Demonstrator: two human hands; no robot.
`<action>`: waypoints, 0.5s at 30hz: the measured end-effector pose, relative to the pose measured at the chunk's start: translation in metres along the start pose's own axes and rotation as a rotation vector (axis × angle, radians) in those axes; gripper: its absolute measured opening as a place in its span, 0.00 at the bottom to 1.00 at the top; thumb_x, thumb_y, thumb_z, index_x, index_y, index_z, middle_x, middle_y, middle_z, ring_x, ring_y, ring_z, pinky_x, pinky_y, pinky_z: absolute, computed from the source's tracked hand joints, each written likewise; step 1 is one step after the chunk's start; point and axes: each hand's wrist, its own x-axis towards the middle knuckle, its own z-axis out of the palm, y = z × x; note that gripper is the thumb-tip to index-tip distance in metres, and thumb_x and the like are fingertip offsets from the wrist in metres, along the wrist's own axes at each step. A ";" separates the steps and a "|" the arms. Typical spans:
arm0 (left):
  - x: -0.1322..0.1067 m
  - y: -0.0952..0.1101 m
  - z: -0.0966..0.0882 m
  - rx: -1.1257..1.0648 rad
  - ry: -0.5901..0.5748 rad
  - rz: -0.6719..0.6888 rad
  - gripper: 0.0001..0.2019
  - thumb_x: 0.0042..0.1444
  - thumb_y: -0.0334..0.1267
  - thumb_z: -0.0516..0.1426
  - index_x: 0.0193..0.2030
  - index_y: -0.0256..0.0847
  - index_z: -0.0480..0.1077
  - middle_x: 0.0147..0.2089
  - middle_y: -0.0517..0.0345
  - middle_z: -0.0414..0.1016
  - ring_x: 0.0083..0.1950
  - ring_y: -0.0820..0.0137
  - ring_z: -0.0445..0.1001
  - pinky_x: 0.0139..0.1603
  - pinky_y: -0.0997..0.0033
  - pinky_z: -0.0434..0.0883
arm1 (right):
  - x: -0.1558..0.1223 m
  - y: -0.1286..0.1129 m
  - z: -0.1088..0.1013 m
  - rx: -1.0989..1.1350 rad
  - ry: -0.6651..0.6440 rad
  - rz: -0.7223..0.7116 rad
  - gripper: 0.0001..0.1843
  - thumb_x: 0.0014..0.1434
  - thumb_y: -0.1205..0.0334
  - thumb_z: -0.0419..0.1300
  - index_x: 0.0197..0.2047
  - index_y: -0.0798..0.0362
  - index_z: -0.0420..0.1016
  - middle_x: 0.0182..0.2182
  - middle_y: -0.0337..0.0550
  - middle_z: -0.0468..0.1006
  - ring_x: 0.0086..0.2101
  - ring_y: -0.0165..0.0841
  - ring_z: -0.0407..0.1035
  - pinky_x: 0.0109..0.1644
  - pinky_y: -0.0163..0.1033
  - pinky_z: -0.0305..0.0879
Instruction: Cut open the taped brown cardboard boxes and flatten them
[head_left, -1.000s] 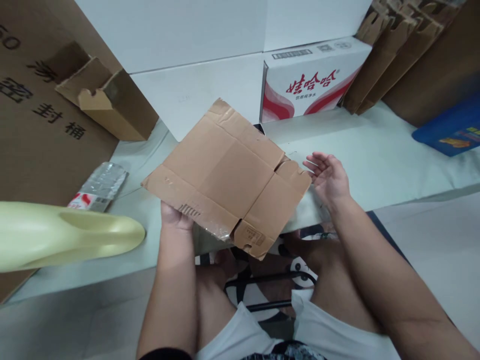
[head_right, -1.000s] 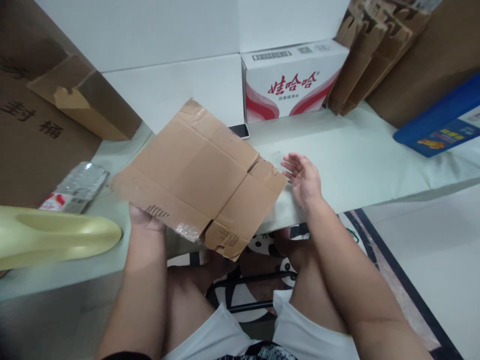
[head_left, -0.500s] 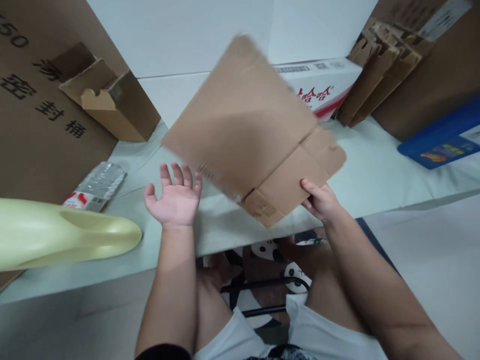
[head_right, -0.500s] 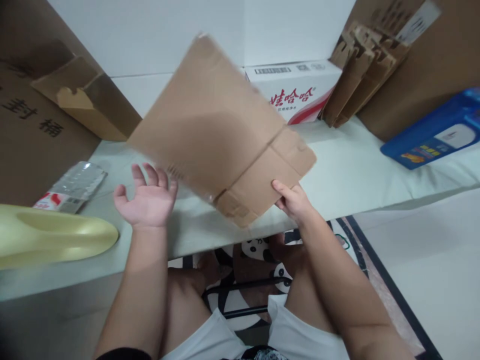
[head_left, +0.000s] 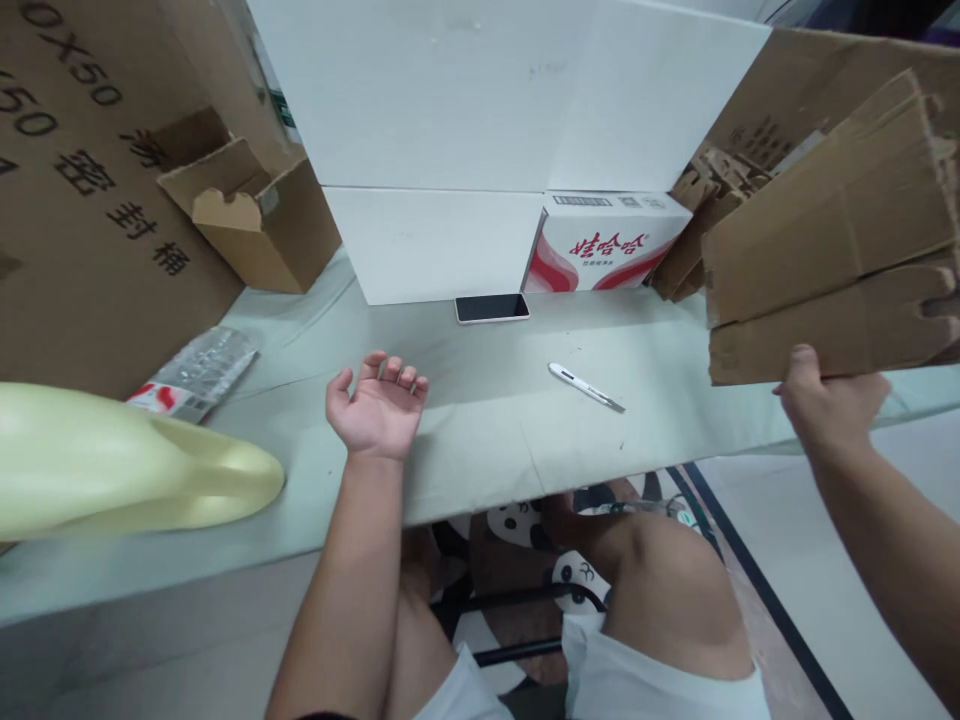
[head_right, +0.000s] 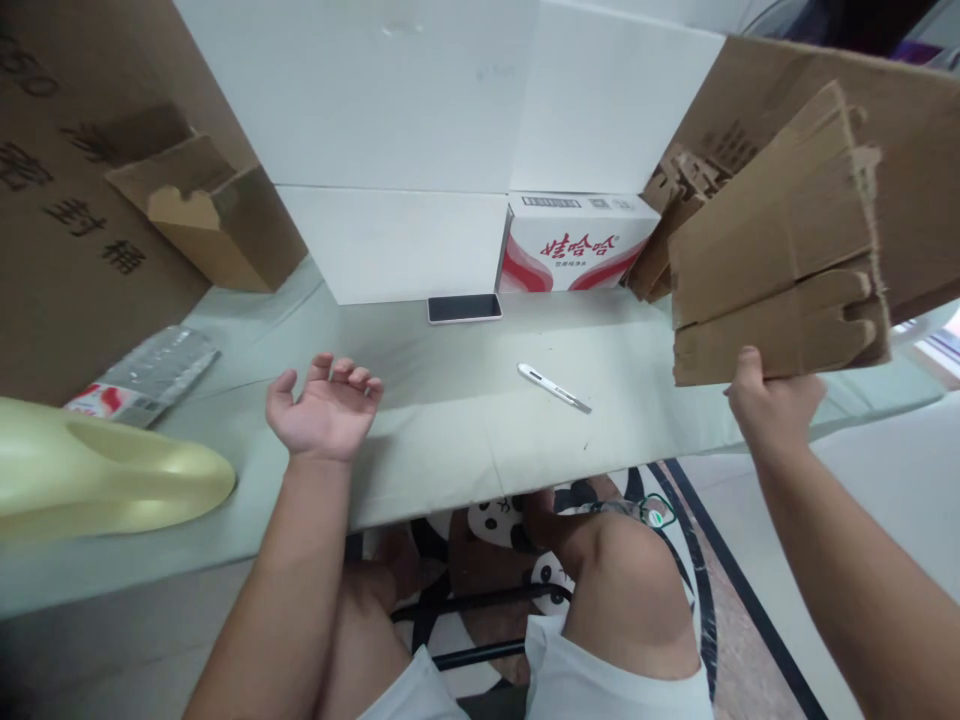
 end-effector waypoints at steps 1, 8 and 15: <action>0.001 0.000 0.000 0.003 -0.005 0.004 0.22 0.62 0.52 0.46 0.31 0.41 0.73 0.27 0.57 0.70 0.27 0.69 0.72 0.31 0.65 0.74 | 0.007 -0.003 0.001 -0.043 0.006 -0.044 0.09 0.56 0.63 0.58 0.26 0.53 0.76 0.19 0.55 0.74 0.31 0.50 0.80 0.37 0.46 0.72; 0.006 0.000 0.006 0.042 0.010 0.048 0.25 0.63 0.55 0.44 0.30 0.40 0.73 0.26 0.57 0.68 0.26 0.69 0.70 0.29 0.66 0.73 | 0.048 -0.025 0.028 -0.468 -0.121 -0.306 0.24 0.61 0.58 0.52 0.41 0.69 0.83 0.35 0.75 0.81 0.47 0.61 0.77 0.42 0.51 0.65; 0.009 0.007 0.011 0.071 0.031 0.055 0.22 0.61 0.53 0.47 0.29 0.40 0.72 0.26 0.58 0.66 0.25 0.70 0.69 0.29 0.67 0.73 | 0.079 -0.027 0.044 -0.391 -0.039 -0.315 0.27 0.62 0.62 0.49 0.53 0.71 0.81 0.42 0.75 0.82 0.46 0.58 0.78 0.41 0.50 0.68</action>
